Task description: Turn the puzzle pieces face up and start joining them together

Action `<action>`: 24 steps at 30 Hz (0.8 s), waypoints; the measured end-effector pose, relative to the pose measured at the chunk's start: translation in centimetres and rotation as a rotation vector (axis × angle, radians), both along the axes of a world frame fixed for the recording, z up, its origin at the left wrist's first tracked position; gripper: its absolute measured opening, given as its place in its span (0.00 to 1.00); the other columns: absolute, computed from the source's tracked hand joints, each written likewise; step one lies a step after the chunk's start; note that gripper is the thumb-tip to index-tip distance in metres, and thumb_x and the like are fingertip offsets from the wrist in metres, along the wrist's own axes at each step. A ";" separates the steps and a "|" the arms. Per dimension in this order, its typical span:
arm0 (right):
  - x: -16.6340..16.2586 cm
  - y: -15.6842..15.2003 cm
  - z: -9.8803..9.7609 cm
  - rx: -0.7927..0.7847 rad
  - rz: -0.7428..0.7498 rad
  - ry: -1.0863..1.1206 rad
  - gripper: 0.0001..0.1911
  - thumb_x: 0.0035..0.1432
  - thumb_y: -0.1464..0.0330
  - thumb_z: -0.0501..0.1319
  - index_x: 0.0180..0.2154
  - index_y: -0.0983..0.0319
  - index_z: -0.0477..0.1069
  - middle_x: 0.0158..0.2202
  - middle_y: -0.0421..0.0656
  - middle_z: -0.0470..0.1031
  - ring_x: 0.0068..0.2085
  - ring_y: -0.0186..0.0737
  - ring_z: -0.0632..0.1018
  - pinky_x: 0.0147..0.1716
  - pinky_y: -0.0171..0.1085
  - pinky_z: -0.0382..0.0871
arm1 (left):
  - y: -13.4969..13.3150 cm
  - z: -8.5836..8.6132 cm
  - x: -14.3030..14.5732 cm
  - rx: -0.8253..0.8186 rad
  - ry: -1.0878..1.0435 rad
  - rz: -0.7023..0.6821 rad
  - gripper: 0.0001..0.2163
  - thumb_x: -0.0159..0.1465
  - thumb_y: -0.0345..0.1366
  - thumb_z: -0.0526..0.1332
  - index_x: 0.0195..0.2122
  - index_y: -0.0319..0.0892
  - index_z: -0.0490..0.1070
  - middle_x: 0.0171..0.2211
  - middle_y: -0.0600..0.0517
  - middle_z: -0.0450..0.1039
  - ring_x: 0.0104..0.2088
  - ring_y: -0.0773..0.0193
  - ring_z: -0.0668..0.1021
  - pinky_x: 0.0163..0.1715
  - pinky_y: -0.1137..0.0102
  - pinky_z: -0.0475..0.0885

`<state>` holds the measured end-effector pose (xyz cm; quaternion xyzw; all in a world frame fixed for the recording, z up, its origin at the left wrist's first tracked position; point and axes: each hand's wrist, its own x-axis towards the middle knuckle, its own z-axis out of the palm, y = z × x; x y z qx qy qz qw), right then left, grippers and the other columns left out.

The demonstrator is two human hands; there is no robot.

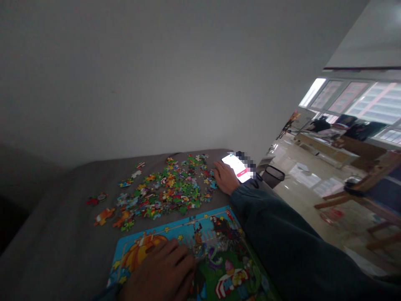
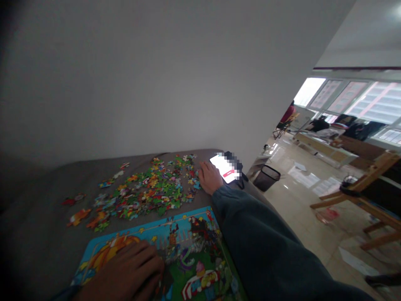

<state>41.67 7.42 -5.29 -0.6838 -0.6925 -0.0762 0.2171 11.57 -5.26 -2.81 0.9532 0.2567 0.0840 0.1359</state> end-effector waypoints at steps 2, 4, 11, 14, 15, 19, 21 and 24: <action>0.0 0.3 -0.1 -0.015 0.011 0.011 0.26 0.67 0.62 0.45 0.61 0.66 0.61 0.60 0.54 0.65 0.59 0.50 0.66 0.59 0.50 0.59 | -0.1 -0.2 0.0 -0.009 0.002 0.006 0.06 0.62 0.28 0.59 0.36 0.46 0.73 0.37 0.54 0.77 0.36 0.62 0.75 0.35 0.68 0.66; 0.0 0.6 -0.2 -0.021 0.038 0.012 0.26 0.67 0.61 0.45 0.61 0.66 0.60 0.60 0.53 0.65 0.60 0.49 0.66 0.59 0.49 0.58 | -0.2 -0.3 -0.1 -0.017 -0.003 0.005 0.05 0.62 0.29 0.59 0.35 0.46 0.73 0.36 0.55 0.76 0.36 0.62 0.74 0.35 0.68 0.66; 0.5 1.1 0.1 0.005 0.154 0.061 0.28 0.67 0.61 0.45 0.64 0.66 0.56 0.63 0.50 0.61 0.63 0.44 0.63 0.63 0.45 0.55 | -0.3 0.3 -0.1 -0.029 0.033 0.011 0.06 0.63 0.28 0.58 0.36 0.45 0.72 0.39 0.53 0.76 0.36 0.62 0.74 0.36 0.68 0.66; 0.7 0.4 0.1 0.046 0.146 0.064 0.25 0.67 0.63 0.44 0.61 0.64 0.63 0.60 0.48 0.66 0.62 0.42 0.65 0.63 0.45 0.57 | -0.2 0.5 0.1 -0.041 0.044 0.006 0.06 0.64 0.29 0.58 0.37 0.45 0.73 0.39 0.53 0.77 0.36 0.62 0.75 0.36 0.68 0.66; 0.8 0.1 0.0 0.031 0.161 0.049 0.25 0.67 0.63 0.43 0.59 0.63 0.65 0.60 0.47 0.66 0.62 0.42 0.65 0.63 0.45 0.57 | -0.2 0.5 0.1 -0.043 0.049 0.005 0.06 0.64 0.29 0.58 0.37 0.45 0.73 0.40 0.53 0.77 0.37 0.61 0.75 0.36 0.68 0.66; 1.0 -0.5 -0.8 -0.103 0.237 -0.046 0.27 0.68 0.60 0.43 0.61 0.64 0.63 0.64 0.48 0.61 0.65 0.45 0.59 0.65 0.47 0.52 | -0.2 0.7 0.1 -0.050 0.068 0.002 0.06 0.63 0.29 0.58 0.37 0.45 0.73 0.39 0.53 0.77 0.37 0.61 0.75 0.36 0.68 0.67; 1.0 -0.4 -1.1 -0.152 0.226 -0.072 0.28 0.68 0.61 0.41 0.63 0.66 0.59 0.65 0.49 0.58 0.67 0.46 0.56 0.65 0.47 0.50 | -0.2 0.9 0.1 -0.044 0.079 -0.004 0.06 0.63 0.28 0.58 0.37 0.45 0.73 0.39 0.53 0.77 0.37 0.61 0.75 0.35 0.68 0.67; 1.1 -0.2 -1.0 -0.187 0.169 -0.101 0.28 0.69 0.62 0.40 0.63 0.68 0.59 0.66 0.50 0.56 0.67 0.48 0.54 0.65 0.48 0.50 | -0.2 1.0 0.1 -0.047 0.104 -0.003 0.07 0.63 0.27 0.58 0.37 0.44 0.73 0.40 0.52 0.76 0.38 0.60 0.75 0.36 0.67 0.68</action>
